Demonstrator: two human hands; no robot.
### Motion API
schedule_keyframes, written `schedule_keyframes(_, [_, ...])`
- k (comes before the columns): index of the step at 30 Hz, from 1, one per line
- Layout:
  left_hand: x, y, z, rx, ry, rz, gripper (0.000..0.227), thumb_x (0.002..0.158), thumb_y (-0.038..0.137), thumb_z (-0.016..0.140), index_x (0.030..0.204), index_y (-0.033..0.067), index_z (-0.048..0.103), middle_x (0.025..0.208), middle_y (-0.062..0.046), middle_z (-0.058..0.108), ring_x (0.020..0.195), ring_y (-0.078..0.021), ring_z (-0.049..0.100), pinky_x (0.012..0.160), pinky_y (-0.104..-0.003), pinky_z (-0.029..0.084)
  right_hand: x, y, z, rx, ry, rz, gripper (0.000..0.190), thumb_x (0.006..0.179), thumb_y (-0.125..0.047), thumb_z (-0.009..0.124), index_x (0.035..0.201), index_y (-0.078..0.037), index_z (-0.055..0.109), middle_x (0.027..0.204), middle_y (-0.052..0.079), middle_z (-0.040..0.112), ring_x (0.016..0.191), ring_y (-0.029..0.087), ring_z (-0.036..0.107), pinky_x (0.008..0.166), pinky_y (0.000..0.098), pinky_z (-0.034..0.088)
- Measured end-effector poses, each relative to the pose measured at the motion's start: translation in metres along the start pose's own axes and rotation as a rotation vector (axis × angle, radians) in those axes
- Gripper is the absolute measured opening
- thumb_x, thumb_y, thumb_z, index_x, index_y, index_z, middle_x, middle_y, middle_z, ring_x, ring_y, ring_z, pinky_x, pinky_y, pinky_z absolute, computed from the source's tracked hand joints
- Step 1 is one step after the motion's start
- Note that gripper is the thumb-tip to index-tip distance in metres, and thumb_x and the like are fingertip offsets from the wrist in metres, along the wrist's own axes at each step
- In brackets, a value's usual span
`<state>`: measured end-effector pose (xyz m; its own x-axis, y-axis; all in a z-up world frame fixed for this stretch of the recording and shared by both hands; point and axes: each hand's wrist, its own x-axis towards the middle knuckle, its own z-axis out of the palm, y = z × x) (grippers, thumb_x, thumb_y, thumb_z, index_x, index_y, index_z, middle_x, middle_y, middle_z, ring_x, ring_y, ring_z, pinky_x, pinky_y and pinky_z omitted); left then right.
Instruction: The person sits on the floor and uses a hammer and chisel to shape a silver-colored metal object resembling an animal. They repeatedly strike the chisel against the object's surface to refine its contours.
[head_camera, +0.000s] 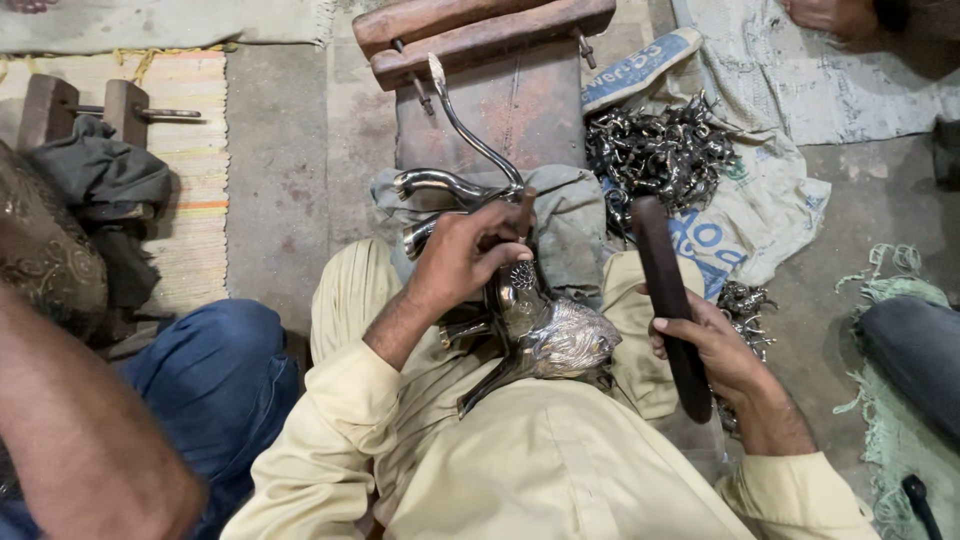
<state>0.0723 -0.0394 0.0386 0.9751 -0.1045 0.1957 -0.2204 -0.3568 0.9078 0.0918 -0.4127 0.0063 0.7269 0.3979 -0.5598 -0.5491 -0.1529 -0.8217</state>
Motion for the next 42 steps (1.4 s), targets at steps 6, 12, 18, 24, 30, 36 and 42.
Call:
schedule_keyframes(6, [0.004, 0.004, -0.003, 0.155, -0.003, 0.173, 0.042, 0.090, 0.019, 0.081, 0.125, 0.0068, 0.063, 0.100, -0.014, 0.077, 0.087, -0.0305, 0.077, 0.072, -0.038, 0.059, 0.023, -0.020, 0.002, -0.370, 0.024, -0.205, 0.057, 0.082, -0.010, 0.072, 0.136, -0.005, 0.056, 0.101, -0.004, 0.067, 0.088, 0.007, 0.064, 0.077, 0.0258, 0.055])
schedule_keyframes(12, [0.007, 0.003, -0.004, 0.202, -0.031, 0.162, 0.042, 0.089, 0.021, 0.082, 0.123, 0.0075, 0.064, 0.090, -0.015, 0.076, 0.077, -0.0356, 0.073, 0.066, -0.043, 0.055, 0.028, -0.077, 0.030, -0.861, 0.310, -0.606, 0.045, 0.089, -0.021, 0.080, 0.126, -0.001, 0.063, 0.088, 0.007, 0.070, 0.074, 0.011, 0.063, 0.064, 0.0296, 0.053])
schedule_keyframes(18, [0.004, 0.002, -0.003, 0.145, -0.003, 0.207, 0.038, 0.089, 0.017, 0.081, 0.121, 0.0069, 0.065, 0.095, -0.012, 0.078, 0.079, -0.0286, 0.078, 0.068, -0.038, 0.058, 0.014, -0.152, 0.050, -1.453, 0.273, -0.995, 0.051, 0.083, -0.008, 0.076, 0.133, -0.011, 0.068, 0.108, 0.014, 0.076, 0.089, 0.028, 0.074, 0.080, 0.0410, 0.059])
schedule_keyframes(24, [-0.011, -0.002, 0.011, 0.031, 0.208, 0.157, 0.037, 0.091, 0.009, 0.080, 0.122, 0.0013, 0.063, 0.104, -0.012, 0.079, 0.093, -0.0246, 0.080, 0.076, -0.033, 0.061, 0.023, -0.204, 0.075, -1.763, 0.165, -0.876, 0.049, 0.085, -0.016, 0.077, 0.133, -0.013, 0.064, 0.094, 0.011, 0.075, 0.082, 0.030, 0.074, 0.075, 0.0444, 0.056])
schedule_keyframes(30, [-0.032, -0.013, 0.036, -0.025, 0.475, -0.042, 0.027, 0.091, 0.011, 0.083, 0.108, 0.0019, 0.064, 0.090, -0.009, 0.079, 0.081, -0.0145, 0.077, 0.071, -0.030, 0.059, 0.034, -0.232, 0.111, -1.916, 0.018, -1.020, 0.048, 0.074, -0.017, 0.075, 0.120, -0.013, 0.064, 0.086, 0.008, 0.073, 0.077, 0.031, 0.073, 0.061, 0.0441, 0.053])
schedule_keyframes(36, [-0.038, -0.022, 0.056, -0.028, 0.643, -0.146, 0.026, 0.089, 0.013, 0.084, 0.101, 0.0048, 0.062, 0.078, -0.003, 0.074, 0.064, -0.0095, 0.066, 0.058, -0.025, 0.052, 0.049, -0.255, 0.152, -2.132, -0.097, -0.965, 0.030, 0.083, -0.010, 0.069, 0.112, -0.017, 0.062, 0.079, 0.004, 0.070, 0.073, 0.029, 0.072, 0.060, 0.0439, 0.052])
schedule_keyframes(42, [-0.045, -0.020, 0.065, -0.069, 0.704, -0.021, 0.027, 0.092, 0.009, 0.082, 0.100, 0.0024, 0.057, 0.085, -0.004, 0.075, 0.072, -0.0090, 0.073, 0.063, -0.024, 0.056, 0.049, -0.268, 0.175, -2.106, -0.166, -0.986, 0.035, 0.080, -0.011, 0.068, 0.113, -0.018, 0.063, 0.078, 0.003, 0.070, 0.068, 0.031, 0.072, 0.054, 0.0462, 0.051])
